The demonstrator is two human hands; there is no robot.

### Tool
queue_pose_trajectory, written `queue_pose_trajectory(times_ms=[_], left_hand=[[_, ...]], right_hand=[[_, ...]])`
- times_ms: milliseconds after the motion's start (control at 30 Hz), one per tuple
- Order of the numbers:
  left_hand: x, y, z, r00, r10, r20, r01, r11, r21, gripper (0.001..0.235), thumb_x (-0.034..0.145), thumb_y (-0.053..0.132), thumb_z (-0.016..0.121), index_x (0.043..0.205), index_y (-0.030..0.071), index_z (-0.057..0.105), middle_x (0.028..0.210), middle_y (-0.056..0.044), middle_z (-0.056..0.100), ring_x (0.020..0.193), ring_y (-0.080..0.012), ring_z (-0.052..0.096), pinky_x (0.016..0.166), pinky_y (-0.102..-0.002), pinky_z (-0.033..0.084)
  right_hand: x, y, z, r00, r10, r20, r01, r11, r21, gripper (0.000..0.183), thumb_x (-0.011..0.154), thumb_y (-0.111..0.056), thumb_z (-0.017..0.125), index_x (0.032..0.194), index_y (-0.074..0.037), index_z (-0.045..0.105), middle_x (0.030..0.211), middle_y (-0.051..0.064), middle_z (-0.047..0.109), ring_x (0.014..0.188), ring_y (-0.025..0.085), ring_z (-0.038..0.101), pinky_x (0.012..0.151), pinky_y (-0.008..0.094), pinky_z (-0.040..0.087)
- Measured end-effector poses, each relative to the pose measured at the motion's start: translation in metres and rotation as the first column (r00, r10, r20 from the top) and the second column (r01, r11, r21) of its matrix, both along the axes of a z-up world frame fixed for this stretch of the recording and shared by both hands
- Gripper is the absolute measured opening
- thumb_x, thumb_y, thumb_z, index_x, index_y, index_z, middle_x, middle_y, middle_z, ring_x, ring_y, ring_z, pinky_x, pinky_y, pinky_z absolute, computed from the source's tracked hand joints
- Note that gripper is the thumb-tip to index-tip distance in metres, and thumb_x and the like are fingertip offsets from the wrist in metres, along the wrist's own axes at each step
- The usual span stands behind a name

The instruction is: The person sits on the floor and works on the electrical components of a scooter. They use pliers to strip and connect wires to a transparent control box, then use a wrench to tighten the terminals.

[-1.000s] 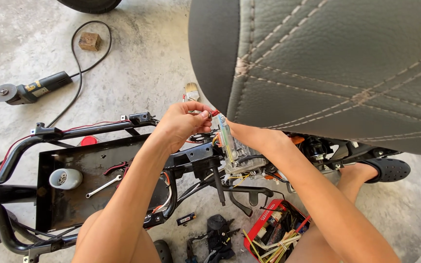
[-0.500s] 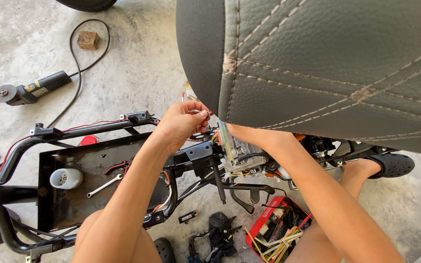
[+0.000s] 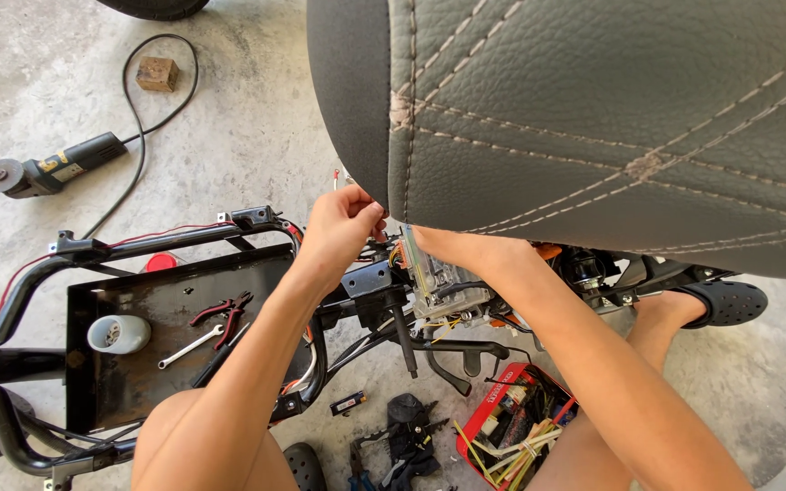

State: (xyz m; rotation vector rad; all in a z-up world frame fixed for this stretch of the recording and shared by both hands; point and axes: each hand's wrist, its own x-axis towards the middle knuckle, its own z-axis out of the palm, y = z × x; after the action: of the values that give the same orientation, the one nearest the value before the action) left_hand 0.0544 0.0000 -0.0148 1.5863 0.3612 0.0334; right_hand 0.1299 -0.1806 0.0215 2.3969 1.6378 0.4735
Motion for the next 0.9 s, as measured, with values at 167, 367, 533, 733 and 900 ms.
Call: queue_pose_trajectory(times_ms=[167,367,533,733,900], left_hand=[[-0.006,0.02,0.0,0.999,-0.021,0.031,0.031,0.915,-0.403,0.01,0.092,0.002,0.065,0.089,-0.006,0.07,0.086,-0.01,0.073,0.078,-0.0169,0.073,0.077,-0.03,0.063],[-0.002,0.029,-0.001,0.997,-0.048,-0.06,0.007,0.834,-0.552,0.007,0.091,-0.001,0.068,0.089,-0.007,0.07,0.085,-0.013,0.072,0.077,-0.0191,0.073,0.076,-0.031,0.063],[0.001,0.031,-0.006,0.997,-0.062,-0.056,0.012,0.772,-0.636,0.004,0.09,-0.003,0.07,0.087,-0.006,0.07,0.083,-0.014,0.071,0.072,-0.0171,0.068,0.067,-0.028,0.06],[0.006,0.032,-0.015,0.994,-0.078,-0.073,0.01,0.75,-0.662,0.01,0.087,-0.006,0.071,0.078,-0.003,0.066,0.077,-0.012,0.068,0.063,-0.0119,0.059,0.057,-0.025,0.053],[0.007,0.028,-0.012,0.995,-0.093,-0.04,0.043,0.741,-0.671,0.01,0.087,-0.006,0.072,0.079,-0.004,0.066,0.075,-0.012,0.067,0.06,-0.0115,0.054,0.05,-0.026,0.045]], right_hand=[[-0.013,0.014,0.035,0.722,-0.259,-0.641,0.385,0.921,0.061,0.024,0.096,-0.026,0.051,0.086,-0.01,0.067,0.084,0.008,0.069,0.077,0.024,0.065,0.073,0.044,0.05],[-0.012,0.011,0.044,0.639,-0.379,-0.669,0.487,0.873,-0.03,0.03,0.094,-0.034,0.053,0.093,-0.009,0.069,0.094,0.008,0.072,0.088,0.026,0.066,0.083,0.046,0.049],[0.006,-0.017,0.001,0.891,-0.165,-0.424,0.308,0.904,0.296,0.037,0.091,-0.045,0.06,0.103,-0.012,0.072,0.102,0.006,0.075,0.092,0.025,0.066,0.086,0.043,0.05],[-0.013,0.003,0.042,0.613,-0.191,-0.767,0.43,0.895,0.12,0.045,0.094,-0.041,0.059,0.121,-0.005,0.065,0.123,0.011,0.069,0.119,0.028,0.062,0.1,0.045,0.045],[-0.016,0.015,0.049,0.498,-0.612,-0.614,0.538,0.774,-0.334,0.042,0.107,-0.042,0.045,0.122,-0.014,0.071,0.126,0.002,0.071,0.12,0.021,0.063,0.108,0.04,0.048]])
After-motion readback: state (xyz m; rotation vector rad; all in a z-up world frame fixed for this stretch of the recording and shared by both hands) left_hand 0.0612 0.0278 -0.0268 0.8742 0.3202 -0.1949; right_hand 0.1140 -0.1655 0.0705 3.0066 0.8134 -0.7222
